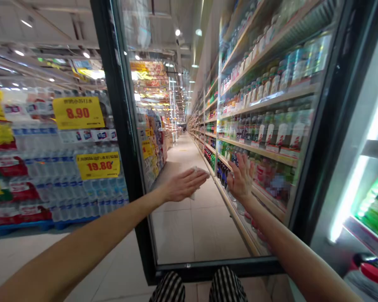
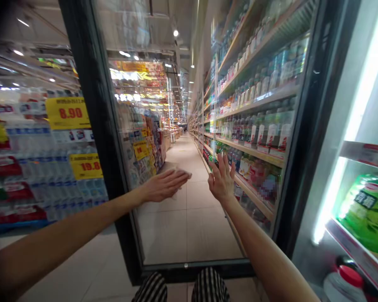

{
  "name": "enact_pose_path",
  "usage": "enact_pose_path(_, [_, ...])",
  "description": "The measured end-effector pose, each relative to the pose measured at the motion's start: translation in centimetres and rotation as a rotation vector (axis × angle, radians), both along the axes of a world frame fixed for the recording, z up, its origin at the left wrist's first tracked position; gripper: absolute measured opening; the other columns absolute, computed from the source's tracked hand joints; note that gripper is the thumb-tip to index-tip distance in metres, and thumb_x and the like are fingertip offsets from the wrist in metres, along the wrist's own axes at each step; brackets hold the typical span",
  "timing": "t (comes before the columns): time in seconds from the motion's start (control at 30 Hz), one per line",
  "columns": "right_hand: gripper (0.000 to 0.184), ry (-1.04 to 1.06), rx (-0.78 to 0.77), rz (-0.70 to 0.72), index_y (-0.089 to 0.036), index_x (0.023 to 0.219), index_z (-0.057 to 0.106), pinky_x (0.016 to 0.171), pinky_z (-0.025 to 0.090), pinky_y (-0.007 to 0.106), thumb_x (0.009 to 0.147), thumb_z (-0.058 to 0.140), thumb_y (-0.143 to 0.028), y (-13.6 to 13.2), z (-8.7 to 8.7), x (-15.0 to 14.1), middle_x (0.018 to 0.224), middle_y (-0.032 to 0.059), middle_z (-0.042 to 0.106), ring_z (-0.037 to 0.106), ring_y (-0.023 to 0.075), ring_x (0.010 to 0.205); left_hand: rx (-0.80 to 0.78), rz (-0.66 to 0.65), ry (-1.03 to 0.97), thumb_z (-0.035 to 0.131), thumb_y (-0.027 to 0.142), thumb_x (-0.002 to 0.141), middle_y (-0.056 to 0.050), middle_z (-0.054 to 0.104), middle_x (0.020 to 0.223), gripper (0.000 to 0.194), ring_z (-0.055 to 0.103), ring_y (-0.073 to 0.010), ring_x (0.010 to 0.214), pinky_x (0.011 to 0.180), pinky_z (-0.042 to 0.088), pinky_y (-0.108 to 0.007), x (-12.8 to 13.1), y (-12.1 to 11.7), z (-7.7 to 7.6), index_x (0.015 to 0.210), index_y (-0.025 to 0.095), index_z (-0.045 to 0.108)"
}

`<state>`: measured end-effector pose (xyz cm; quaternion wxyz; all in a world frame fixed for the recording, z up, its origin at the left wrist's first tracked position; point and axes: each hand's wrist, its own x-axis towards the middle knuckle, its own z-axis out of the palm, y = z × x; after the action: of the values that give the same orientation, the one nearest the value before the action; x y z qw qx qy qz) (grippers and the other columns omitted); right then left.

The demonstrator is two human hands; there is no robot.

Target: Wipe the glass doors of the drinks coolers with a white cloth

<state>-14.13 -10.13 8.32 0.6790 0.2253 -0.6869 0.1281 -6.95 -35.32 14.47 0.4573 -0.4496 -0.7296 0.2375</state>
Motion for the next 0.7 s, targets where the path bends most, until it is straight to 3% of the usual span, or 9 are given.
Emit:
enact_pose_path(0.03, [0.041, 0.000, 0.000, 0.002, -0.022, 0.121, 0.045, 0.108, 0.018, 0.049, 0.080, 0.044, -0.021, 0.0, -0.1, -0.1, 0.144, 0.0094, 0.031, 0.020, 0.0231, 0.136, 0.079, -0.007, 0.025, 0.036, 0.021, 0.088, -0.003, 0.038, 0.140, 0.053, 0.021, -0.0122, 0.134, 0.113, 0.016, -0.032, -0.1, -0.2, 0.6, 0.139, 0.021, 0.023])
enact_pose_path(0.17, [0.043, -0.007, -0.018, 0.014, -0.023, 0.123, 0.044, 0.109, 0.016, 0.049, 0.080, 0.044, -0.022, 0.0, -0.2, -0.2, 0.146, 0.0078, 0.028, 0.020, 0.0228, 0.136, 0.710, 0.079, 0.278, 0.042, 0.029, 0.086, -0.009, 0.019, 0.147, 0.064, 0.004, -0.0233, 0.137, 0.113, 0.009, -0.047, -0.5, -0.4, 3.3, 0.142, 0.017, 0.013])
enact_pose_path(0.23, [0.043, -0.011, -0.015, 0.018, -0.023, 0.124, 0.044, 0.109, 0.016, 0.049, 0.080, 0.043, -0.022, 0.0, -0.2, -0.1, 0.146, 0.0077, 0.028, 0.019, 0.0229, 0.137, 0.621, 0.083, 0.221, 0.040, 0.028, 0.085, -0.010, 0.021, 0.147, 0.063, 0.006, -0.0233, 0.137, 0.112, 0.014, -0.048, -0.5, 0.4, 2.1, 0.141, 0.017, 0.015])
enact_pose_path(0.3, [0.044, -0.011, -0.006, 0.027, -0.023, 0.124, 0.043, 0.109, 0.016, 0.049, 0.080, 0.044, -0.021, 0.0, -0.1, 0.0, 0.146, 0.0078, 0.028, 0.018, 0.0227, 0.137, 0.245, -0.001, 0.017, 0.035, 0.023, 0.086, -0.006, 0.033, 0.142, 0.054, 0.017, -0.0184, 0.136, 0.110, 0.024, -0.043, -0.2, 1.2, -0.4, 0.139, 0.019, 0.024])
enact_pose_path(0.4, [0.043, -0.009, -0.002, 0.030, -0.023, 0.123, 0.044, 0.109, 0.017, 0.049, 0.080, 0.045, -0.021, 0.1, 0.0, 0.1, 0.144, 0.0086, 0.031, 0.020, 0.0228, 0.136, 0.008, -0.078, -0.130, 0.033, 0.022, 0.087, 0.001, 0.043, 0.136, 0.045, 0.028, -0.0109, 0.132, 0.108, 0.030, -0.031, 0.0, 1.4, -1.9, 0.132, 0.025, 0.036])
enact_pose_path(0.47, [0.041, -0.002, -0.005, 0.029, -0.023, 0.121, 0.044, 0.108, 0.018, 0.050, 0.080, 0.044, -0.022, 0.2, -0.1, 0.0, 0.143, 0.0093, 0.033, 0.021, 0.0231, 0.136, 0.129, -0.061, -0.042, 0.035, 0.024, 0.088, 0.000, 0.041, 0.138, 0.046, 0.025, -0.0115, 0.133, 0.111, 0.023, -0.034, -0.1, 0.8, -0.1, 0.134, 0.023, 0.033])
enact_pose_path(0.57, [0.040, 0.002, -0.019, 0.032, -0.023, 0.121, 0.044, 0.108, 0.019, 0.050, 0.081, 0.044, -0.022, 0.1, -0.3, -0.2, 0.143, 0.0095, 0.033, 0.021, 0.0233, 0.136, 0.565, 0.033, 0.183, 0.042, 0.028, 0.085, -0.011, 0.028, 0.144, 0.057, 0.008, -0.0212, 0.137, 0.114, 0.010, -0.047, -0.4, 0.2, 2.7, 0.136, 0.011, 0.027])
enact_pose_path(0.63, [0.041, -0.004, -0.021, 0.032, -0.023, 0.121, 0.044, 0.108, 0.018, 0.049, 0.080, 0.044, -0.022, 0.1, -0.3, -0.1, 0.144, 0.0090, 0.032, 0.021, 0.0231, 0.136, 0.539, 0.053, 0.121, 0.040, 0.028, 0.084, -0.012, 0.028, 0.144, 0.055, 0.009, -0.0221, 0.137, 0.112, 0.015, -0.049, -0.3, 0.4, 2.3, 0.135, 0.011, 0.030])
enact_pose_path(0.7, [0.041, -0.005, -0.016, 0.034, -0.023, 0.121, 0.045, 0.108, 0.018, 0.049, 0.080, 0.045, -0.021, 0.1, -0.2, 0.0, 0.144, 0.0086, 0.032, 0.020, 0.0230, 0.136, 0.315, 0.040, -0.083, 0.037, 0.029, 0.084, -0.006, 0.036, 0.141, 0.049, 0.020, -0.0181, 0.135, 0.109, 0.027, -0.045, 0.0, 0.8, 0.4, 0.131, 0.018, 0.037])
